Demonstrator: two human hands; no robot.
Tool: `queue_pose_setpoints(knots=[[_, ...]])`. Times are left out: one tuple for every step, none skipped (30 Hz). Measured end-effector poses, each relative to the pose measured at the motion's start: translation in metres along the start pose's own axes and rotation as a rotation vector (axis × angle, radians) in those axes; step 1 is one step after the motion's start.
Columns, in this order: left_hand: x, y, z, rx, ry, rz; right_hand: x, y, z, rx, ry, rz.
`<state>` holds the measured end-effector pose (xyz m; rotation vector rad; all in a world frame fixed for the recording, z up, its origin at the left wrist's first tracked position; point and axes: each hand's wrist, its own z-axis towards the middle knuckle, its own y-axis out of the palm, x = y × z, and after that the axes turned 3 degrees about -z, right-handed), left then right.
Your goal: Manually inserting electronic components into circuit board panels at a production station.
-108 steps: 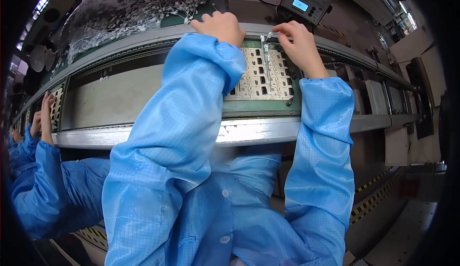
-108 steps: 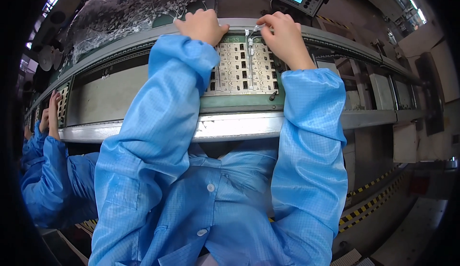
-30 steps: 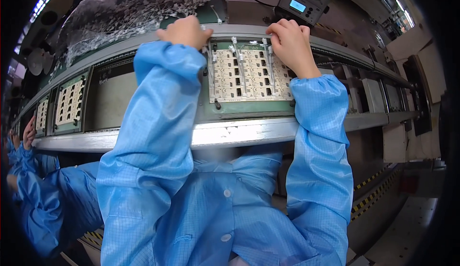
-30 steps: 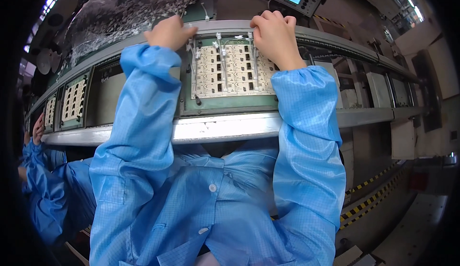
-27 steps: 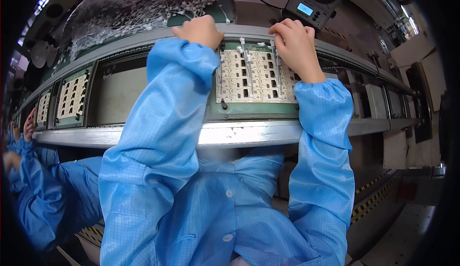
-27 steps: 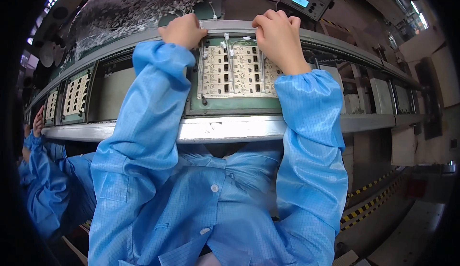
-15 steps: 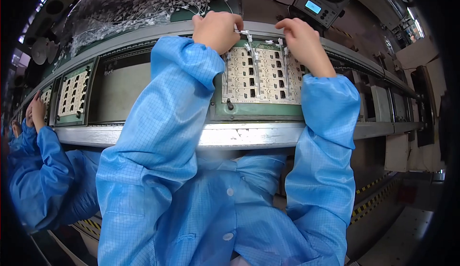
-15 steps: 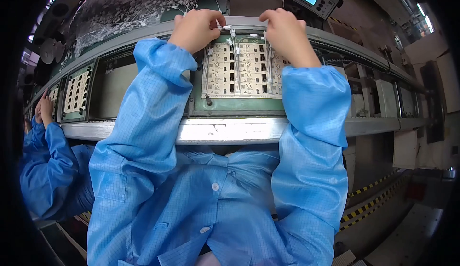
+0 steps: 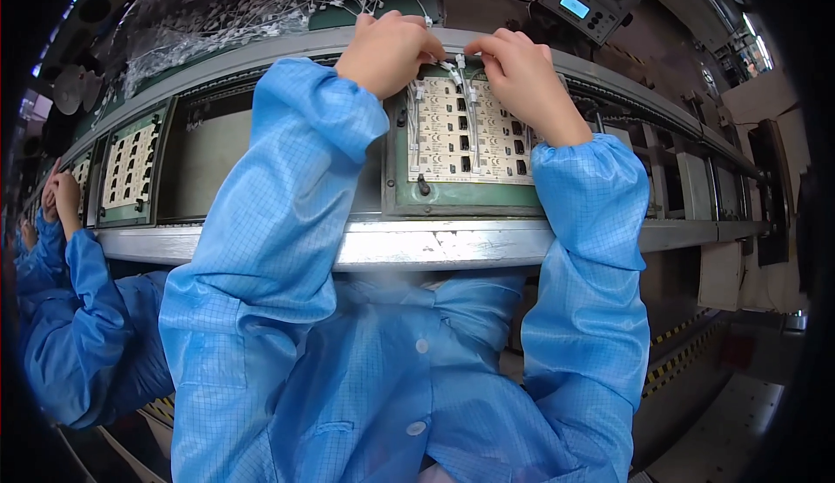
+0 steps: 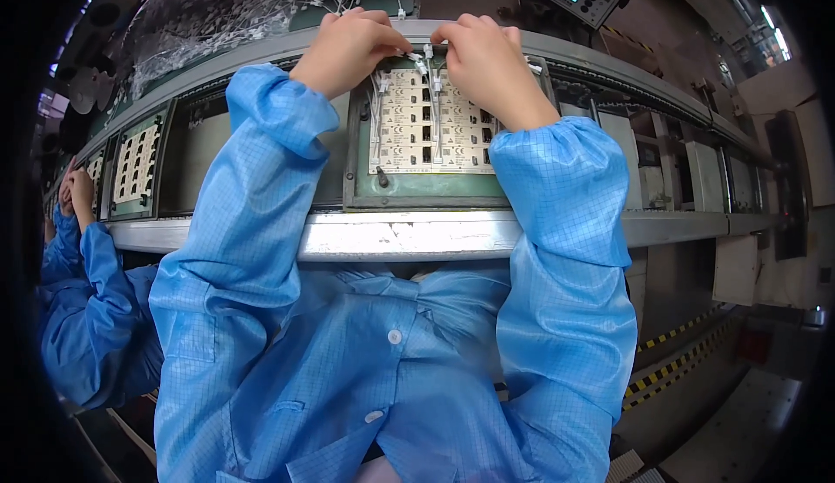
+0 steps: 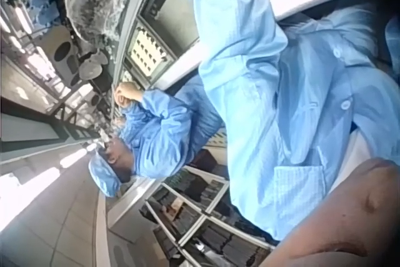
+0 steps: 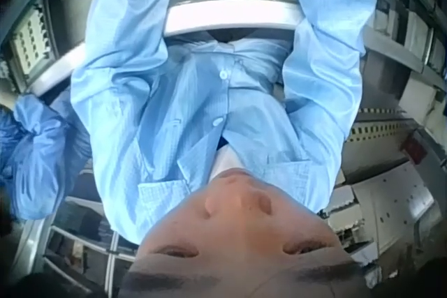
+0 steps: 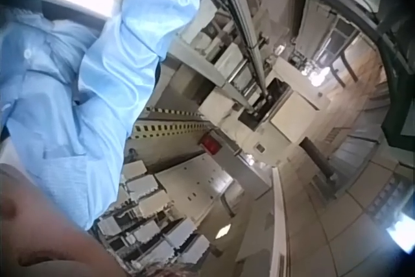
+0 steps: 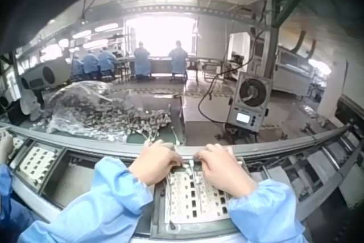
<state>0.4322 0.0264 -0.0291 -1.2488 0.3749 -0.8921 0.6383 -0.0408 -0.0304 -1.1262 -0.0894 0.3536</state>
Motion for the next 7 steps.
queue_pose_setpoints(knots=[[0.0,0.003,0.0,0.0,0.001,0.0,0.001,0.001,-0.001,-0.003,0.001,-0.008],[0.0,0.006,-0.001,0.037,0.027,-0.029,0.001,0.002,-0.001,-0.003,0.001,-0.008],[0.0,0.008,-0.002,0.074,0.052,-0.057,0.001,0.002,-0.001,-0.008,0.001,-0.017],[0.003,0.007,-0.002,0.074,0.052,-0.057,-0.001,0.002,-0.001,-0.014,0.002,-0.026],[0.007,0.006,-0.002,0.057,0.004,-0.057,-0.002,0.002,0.0,-0.014,0.001,-0.025],[0.009,0.003,-0.003,0.039,-0.044,-0.056,-0.003,0.001,0.001,-0.042,-0.014,-0.035],[0.01,0.002,-0.004,-0.029,-0.054,0.028,-0.004,0.0,0.002,-0.071,-0.024,-0.048]])
